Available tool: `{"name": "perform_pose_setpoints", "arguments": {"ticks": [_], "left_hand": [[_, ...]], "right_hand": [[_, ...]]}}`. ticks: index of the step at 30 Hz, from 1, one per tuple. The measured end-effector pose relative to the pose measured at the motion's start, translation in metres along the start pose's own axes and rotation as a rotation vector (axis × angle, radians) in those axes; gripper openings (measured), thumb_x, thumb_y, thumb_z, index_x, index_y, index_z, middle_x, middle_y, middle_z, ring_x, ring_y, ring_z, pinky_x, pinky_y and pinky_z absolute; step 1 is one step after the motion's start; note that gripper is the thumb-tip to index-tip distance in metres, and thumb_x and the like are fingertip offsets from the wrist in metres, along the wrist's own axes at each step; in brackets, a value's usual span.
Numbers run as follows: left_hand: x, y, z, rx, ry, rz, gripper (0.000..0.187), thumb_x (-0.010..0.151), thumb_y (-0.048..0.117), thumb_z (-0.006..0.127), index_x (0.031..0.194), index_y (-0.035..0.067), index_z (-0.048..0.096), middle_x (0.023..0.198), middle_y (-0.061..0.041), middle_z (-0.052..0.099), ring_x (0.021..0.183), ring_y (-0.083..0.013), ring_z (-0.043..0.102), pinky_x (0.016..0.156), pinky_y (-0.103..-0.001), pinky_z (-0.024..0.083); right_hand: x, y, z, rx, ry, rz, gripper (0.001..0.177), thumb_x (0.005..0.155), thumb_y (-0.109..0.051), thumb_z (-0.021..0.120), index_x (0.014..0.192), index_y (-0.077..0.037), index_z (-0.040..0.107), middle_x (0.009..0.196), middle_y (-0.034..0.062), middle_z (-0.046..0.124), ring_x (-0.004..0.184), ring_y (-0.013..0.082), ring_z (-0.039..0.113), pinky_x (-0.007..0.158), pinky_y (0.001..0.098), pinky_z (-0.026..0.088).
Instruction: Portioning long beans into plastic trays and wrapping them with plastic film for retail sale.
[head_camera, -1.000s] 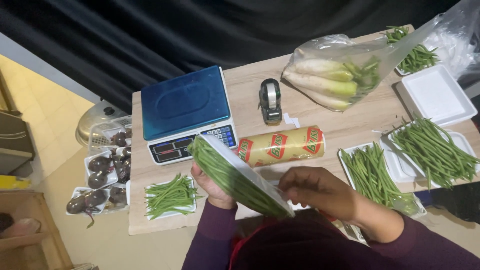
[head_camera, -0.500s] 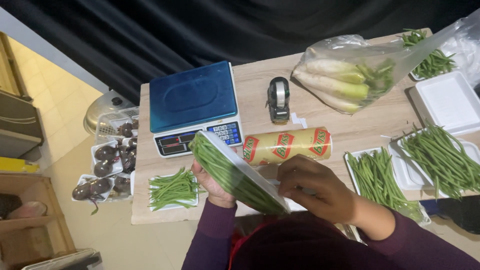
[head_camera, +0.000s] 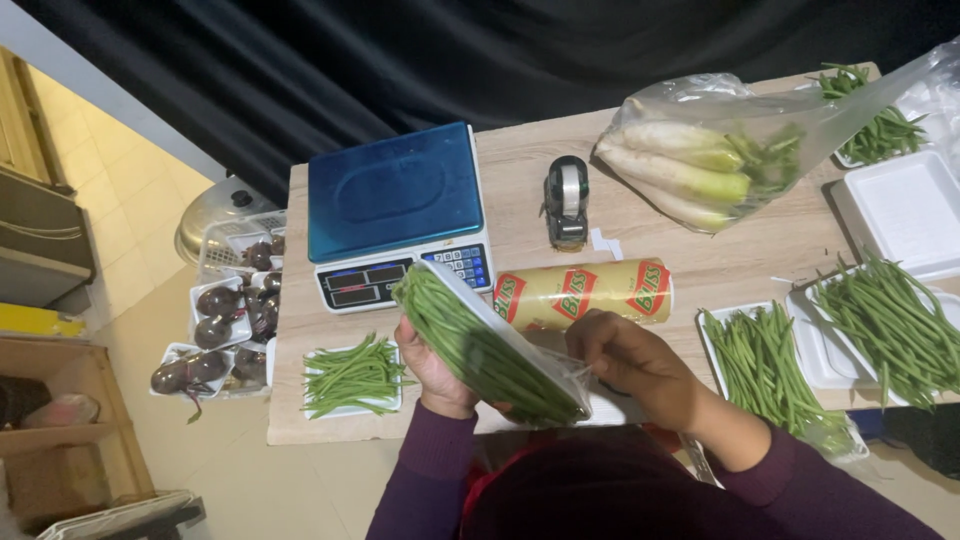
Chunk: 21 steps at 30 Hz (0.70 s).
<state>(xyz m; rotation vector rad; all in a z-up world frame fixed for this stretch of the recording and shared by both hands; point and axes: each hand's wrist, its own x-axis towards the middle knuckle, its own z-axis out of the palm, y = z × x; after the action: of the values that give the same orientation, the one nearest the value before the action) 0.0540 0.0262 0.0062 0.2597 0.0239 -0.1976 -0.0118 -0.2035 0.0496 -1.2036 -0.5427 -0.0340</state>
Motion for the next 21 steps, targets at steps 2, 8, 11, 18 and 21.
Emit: {"name": "perform_pose_setpoints", "arguments": {"ticks": [2,8,11,18,21], "left_hand": [[-0.003,-0.001,0.008,0.021,0.004,0.004,0.062,0.081,0.061,0.065,0.119,0.012,0.071,0.103,-0.015,0.075,0.096,-0.0310,0.074,0.086,-0.047,0.063],[-0.004,0.000,0.006,0.001,0.003,-0.006,0.062,0.080,0.060,0.065,0.119,0.012,0.072,0.104,-0.015,0.076,0.095,-0.0314,0.074,0.086,-0.046,0.063],[-0.001,0.004,-0.008,0.045,0.033,-0.008,0.066,0.080,0.063,0.063,0.122,0.013,0.071,0.108,-0.015,0.076,0.099,-0.0317,0.074,0.090,-0.048,0.062],[-0.013,0.010,0.022,0.058,0.058,-0.012,0.065,0.083,0.065,0.060,0.122,0.013,0.071,0.110,-0.012,0.076,0.101,-0.0282,0.074,0.090,-0.045,0.062],[-0.016,0.008,0.037,0.062,0.071,-0.012,0.061,0.083,0.063,0.061,0.121,0.016,0.071,0.109,-0.007,0.077,0.100,-0.0243,0.074,0.091,-0.042,0.063]], "right_hand": [[0.009,-0.016,0.004,-0.064,-0.021,0.007,0.008,0.100,-0.006,0.055,0.098,-0.002,0.062,0.099,0.0155,0.063,0.090,0.0235,0.061,0.077,0.0366,0.048],[0.011,-0.026,0.000,-0.158,-0.064,0.116,0.019,0.093,-0.013,0.065,0.106,0.000,0.064,0.098,0.0201,0.069,0.081,0.0243,0.065,0.068,0.0411,0.054],[0.007,-0.020,-0.002,-0.073,-0.041,0.190,0.018,0.094,-0.008,0.064,0.108,0.002,0.062,0.096,0.0158,0.070,0.081,0.0175,0.064,0.068,0.0335,0.053],[0.019,-0.044,0.019,-0.210,0.088,0.389,0.006,0.083,0.002,0.072,0.088,-0.001,0.073,0.071,0.0074,0.073,0.065,0.0143,0.067,0.064,0.0301,0.054],[0.022,-0.047,0.026,-0.456,0.183,0.437,0.009,0.082,-0.002,0.073,0.079,-0.008,0.079,0.061,0.0063,0.074,0.057,0.0120,0.065,0.061,0.0274,0.054]]}}
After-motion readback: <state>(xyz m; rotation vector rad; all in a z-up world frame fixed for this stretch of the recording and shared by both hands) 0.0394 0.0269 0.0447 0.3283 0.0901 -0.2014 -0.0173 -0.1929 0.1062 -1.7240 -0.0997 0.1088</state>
